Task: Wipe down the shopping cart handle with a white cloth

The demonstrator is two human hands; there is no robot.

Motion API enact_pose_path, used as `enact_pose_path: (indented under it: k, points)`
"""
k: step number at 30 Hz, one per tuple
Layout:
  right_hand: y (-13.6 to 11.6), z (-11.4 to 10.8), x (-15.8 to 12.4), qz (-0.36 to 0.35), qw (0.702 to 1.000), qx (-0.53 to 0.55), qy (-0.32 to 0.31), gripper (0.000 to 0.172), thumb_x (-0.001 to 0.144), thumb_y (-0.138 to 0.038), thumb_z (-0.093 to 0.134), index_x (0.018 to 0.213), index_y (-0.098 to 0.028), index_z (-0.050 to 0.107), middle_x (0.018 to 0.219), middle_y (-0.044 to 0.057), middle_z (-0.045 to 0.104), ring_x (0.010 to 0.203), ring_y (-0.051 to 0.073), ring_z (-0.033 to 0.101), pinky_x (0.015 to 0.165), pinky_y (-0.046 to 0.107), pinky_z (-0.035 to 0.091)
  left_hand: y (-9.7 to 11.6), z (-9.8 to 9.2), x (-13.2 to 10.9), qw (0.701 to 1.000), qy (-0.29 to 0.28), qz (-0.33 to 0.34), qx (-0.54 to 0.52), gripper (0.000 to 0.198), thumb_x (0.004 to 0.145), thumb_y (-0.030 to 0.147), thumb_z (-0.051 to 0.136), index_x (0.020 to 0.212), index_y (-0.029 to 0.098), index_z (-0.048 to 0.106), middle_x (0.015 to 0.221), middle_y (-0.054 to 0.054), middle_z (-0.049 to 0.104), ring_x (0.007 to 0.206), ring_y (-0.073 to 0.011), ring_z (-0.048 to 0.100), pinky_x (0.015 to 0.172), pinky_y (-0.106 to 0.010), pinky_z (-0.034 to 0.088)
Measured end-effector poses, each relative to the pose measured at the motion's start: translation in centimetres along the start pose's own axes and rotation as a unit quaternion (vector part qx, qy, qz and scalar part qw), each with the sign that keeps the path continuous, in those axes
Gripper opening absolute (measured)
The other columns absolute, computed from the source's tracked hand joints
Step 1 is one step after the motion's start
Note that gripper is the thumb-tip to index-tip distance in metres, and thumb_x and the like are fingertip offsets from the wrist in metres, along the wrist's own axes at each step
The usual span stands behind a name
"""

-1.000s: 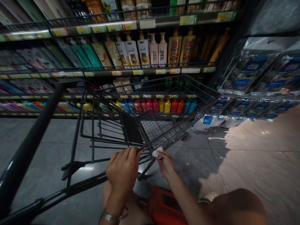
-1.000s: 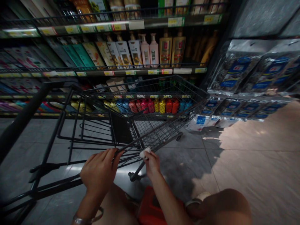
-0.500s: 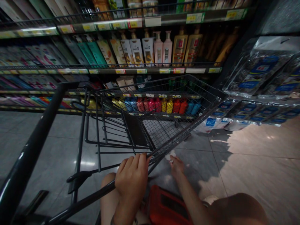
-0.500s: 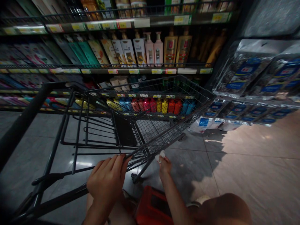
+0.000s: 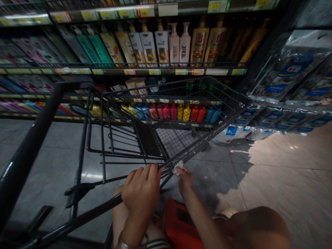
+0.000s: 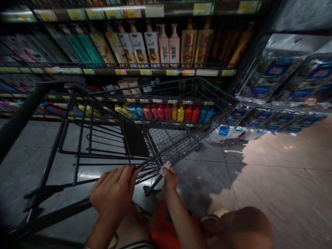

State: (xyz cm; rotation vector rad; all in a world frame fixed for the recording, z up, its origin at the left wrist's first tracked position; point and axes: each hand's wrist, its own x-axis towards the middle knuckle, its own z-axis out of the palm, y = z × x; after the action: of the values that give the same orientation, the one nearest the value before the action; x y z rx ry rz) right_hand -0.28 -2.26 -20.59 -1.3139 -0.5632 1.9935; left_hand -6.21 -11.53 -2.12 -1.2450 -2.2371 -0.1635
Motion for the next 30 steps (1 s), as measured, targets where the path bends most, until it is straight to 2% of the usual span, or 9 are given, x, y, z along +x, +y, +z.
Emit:
enact_pose_path:
  k: [8, 13, 15, 19, 22, 26, 30]
  points:
    - [-2.2, 1.1, -2.2, 0.054, 0.997, 0.036, -0.051, 0.017, 0.046, -0.019, 0.074, 0.056, -0.018, 0.060, 0.057, -0.002, 0.062, 0.059, 0.013, 0.057, 0.062, 0.026, 0.047, -0.1, 0.0, 0.1, 1.000, 0.002, 0.004, -0.007, 0.021, 0.091, 0.032, 0.050, 0.075, 0.020, 0.057, 0.060, 0.001, 0.061, 0.059, -0.0183, 0.054, 0.064, -0.032, 0.035]
    - [-4.3, -0.9, -2.8, 0.068, 0.991, 0.040, -0.105, 0.019, 0.050, -0.018, 0.075, 0.067, -0.016, 0.067, 0.072, 0.003, 0.069, 0.069, 0.015, 0.063, 0.069, 0.028, 0.050, 0.1, -0.2, 0.1, 1.000, -0.001, 0.003, -0.018, 0.021, 0.091, 0.030, 0.050, 0.074, 0.020, 0.058, 0.061, 0.000, 0.062, 0.059, -0.0178, 0.053, 0.064, -0.031, 0.034]
    - [-4.5, -2.0, -2.2, 0.052, 0.994, 0.029, -0.095, 0.018, 0.051, -0.018, 0.075, 0.067, -0.016, 0.067, 0.073, 0.003, 0.070, 0.071, 0.016, 0.063, 0.071, 0.028, 0.050, 0.2, -0.2, 0.0, 1.000, -0.005, 0.004, -0.018, 0.020, 0.091, 0.030, 0.050, 0.076, 0.020, 0.060, 0.061, 0.000, 0.061, 0.060, -0.0179, 0.054, 0.064, -0.032, 0.035]
    - [-3.0, -3.5, -0.2, 0.032, 0.999, -0.005, -0.025, 0.019, 0.045, -0.021, 0.074, 0.061, -0.018, 0.063, 0.062, 0.000, 0.067, 0.062, 0.015, 0.060, 0.063, 0.027, 0.048, 0.5, -0.2, -0.2, 1.000, -0.006, 0.007, -0.012, 0.018, 0.090, 0.030, 0.052, 0.078, 0.019, 0.060, 0.061, 0.001, 0.061, 0.059, -0.0177, 0.054, 0.064, -0.032, 0.036]
    - [-0.8, -3.4, 0.8, 0.033, 0.999, -0.024, -0.007, 0.019, 0.043, -0.021, 0.073, 0.057, -0.019, 0.059, 0.050, -0.005, 0.059, 0.051, 0.011, 0.051, 0.053, 0.024, 0.041, 0.6, -0.2, -0.3, 1.000, -0.008, 0.001, -0.011, 0.018, 0.091, 0.031, 0.052, 0.079, 0.020, 0.060, 0.063, 0.001, 0.063, 0.060, -0.0174, 0.055, 0.064, -0.032, 0.036]
    - [1.6, -1.7, 0.6, 0.030, 0.999, -0.033, -0.022, 0.017, 0.047, -0.024, 0.068, 0.055, -0.020, 0.054, 0.047, -0.007, 0.052, 0.047, 0.009, 0.045, 0.051, 0.024, 0.037, 0.6, -0.2, -0.2, 1.000, -0.006, 0.005, -0.007, 0.020, 0.091, 0.031, 0.051, 0.077, 0.019, 0.059, 0.061, 0.001, 0.061, 0.059, -0.0175, 0.054, 0.064, -0.032, 0.036]
    - [2.3, 0.5, -1.0, 0.009, 0.999, -0.011, -0.048, 0.018, 0.054, -0.026, 0.063, 0.052, -0.022, 0.046, 0.048, -0.009, 0.045, 0.047, 0.008, 0.040, 0.051, 0.023, 0.036, 0.4, -0.3, 0.0, 1.000, -0.003, 0.010, -0.005, 0.020, 0.090, 0.031, 0.052, 0.075, 0.020, 0.058, 0.060, 0.001, 0.061, 0.058, -0.0176, 0.054, 0.063, -0.031, 0.035]
